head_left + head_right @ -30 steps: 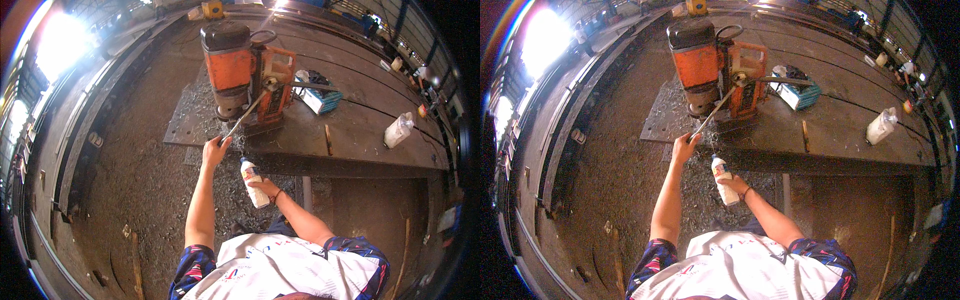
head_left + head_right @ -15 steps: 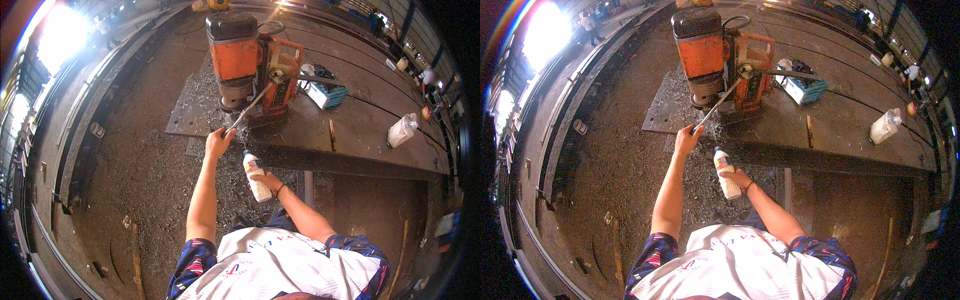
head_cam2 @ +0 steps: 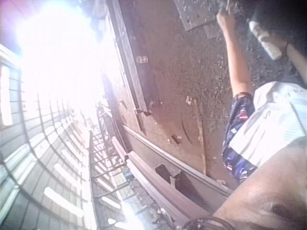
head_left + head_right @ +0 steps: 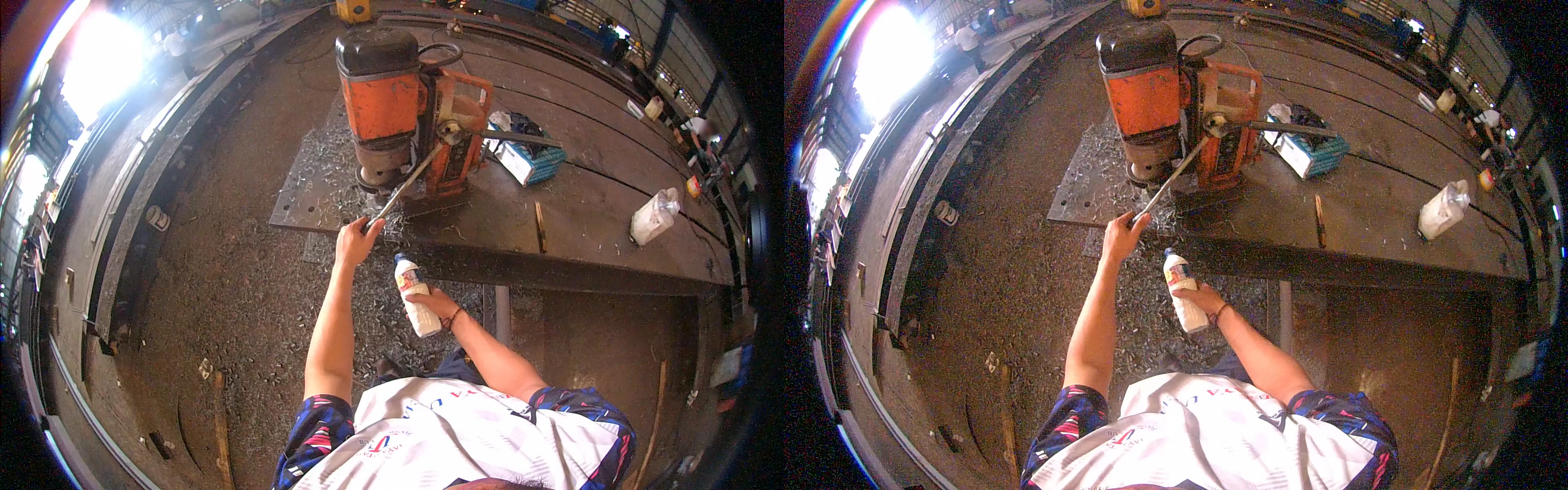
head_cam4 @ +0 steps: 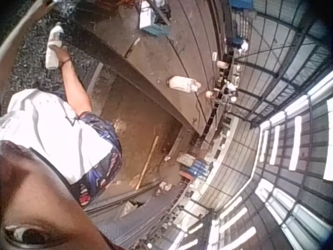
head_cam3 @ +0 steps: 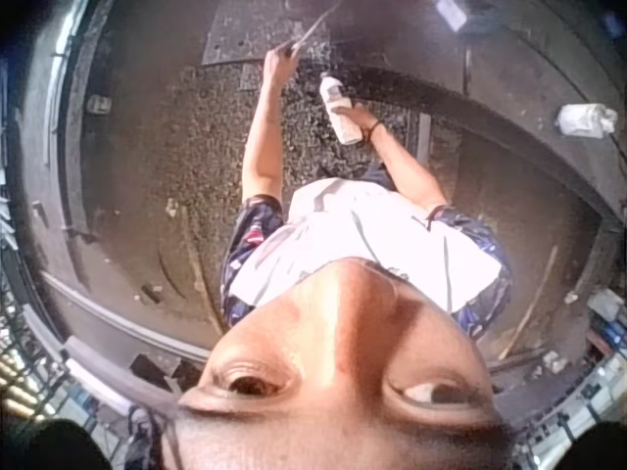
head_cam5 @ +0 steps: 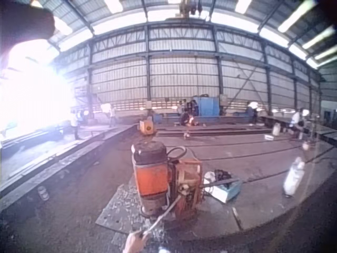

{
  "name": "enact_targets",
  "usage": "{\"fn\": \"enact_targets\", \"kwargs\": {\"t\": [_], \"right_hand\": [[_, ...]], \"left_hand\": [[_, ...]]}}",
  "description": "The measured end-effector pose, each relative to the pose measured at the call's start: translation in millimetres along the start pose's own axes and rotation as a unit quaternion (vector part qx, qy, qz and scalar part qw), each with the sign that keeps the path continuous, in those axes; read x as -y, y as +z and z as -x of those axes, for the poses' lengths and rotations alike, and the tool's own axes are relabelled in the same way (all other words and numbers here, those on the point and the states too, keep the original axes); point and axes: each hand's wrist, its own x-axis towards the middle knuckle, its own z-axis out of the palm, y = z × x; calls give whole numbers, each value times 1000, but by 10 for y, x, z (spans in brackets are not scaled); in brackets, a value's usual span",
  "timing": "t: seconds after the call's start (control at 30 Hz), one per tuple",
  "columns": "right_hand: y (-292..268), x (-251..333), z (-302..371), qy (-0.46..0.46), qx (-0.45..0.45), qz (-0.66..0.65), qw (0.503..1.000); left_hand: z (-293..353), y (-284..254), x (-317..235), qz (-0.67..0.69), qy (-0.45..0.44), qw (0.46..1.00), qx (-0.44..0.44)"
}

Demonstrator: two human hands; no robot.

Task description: The person operates a drill press to create holes in a metal plate. They repeatedly apply liquid from a bottle to the drilling area, likely as a coolant or lubricant, and use a brush to clear away metal shavings.

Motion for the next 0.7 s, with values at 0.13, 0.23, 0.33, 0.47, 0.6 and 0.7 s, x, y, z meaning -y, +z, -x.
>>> {"fn": "enact_targets", "kwargs": {"t": [0.13, 0.23, 0.33, 0.47, 0.6, 0.7], "right_hand": [[19, 15, 12, 6, -2, -1, 1000], [-1, -4, -7, 15, -1, 1, 1000], [-48, -30, -42, 19, -5, 8, 1000], [-45, -61, -52, 1, -10, 12, 1000], [-24, -50, -54, 7, 4, -14, 1000], [-6, -18, -13, 15, -1, -15, 1000]], "left_hand": [[-5, -26, 13, 3, -4, 1000, 4], [-3, -26, 4, -8, -2, 1000, 2], [20, -36, -71, -1, -1, 1000, 8], [15, -35, -44, 9, 10, 1000, 6], [17, 18, 32, 14, 25, 999, -25], [18, 13, 30, 16, 23, 999, -21]]}}
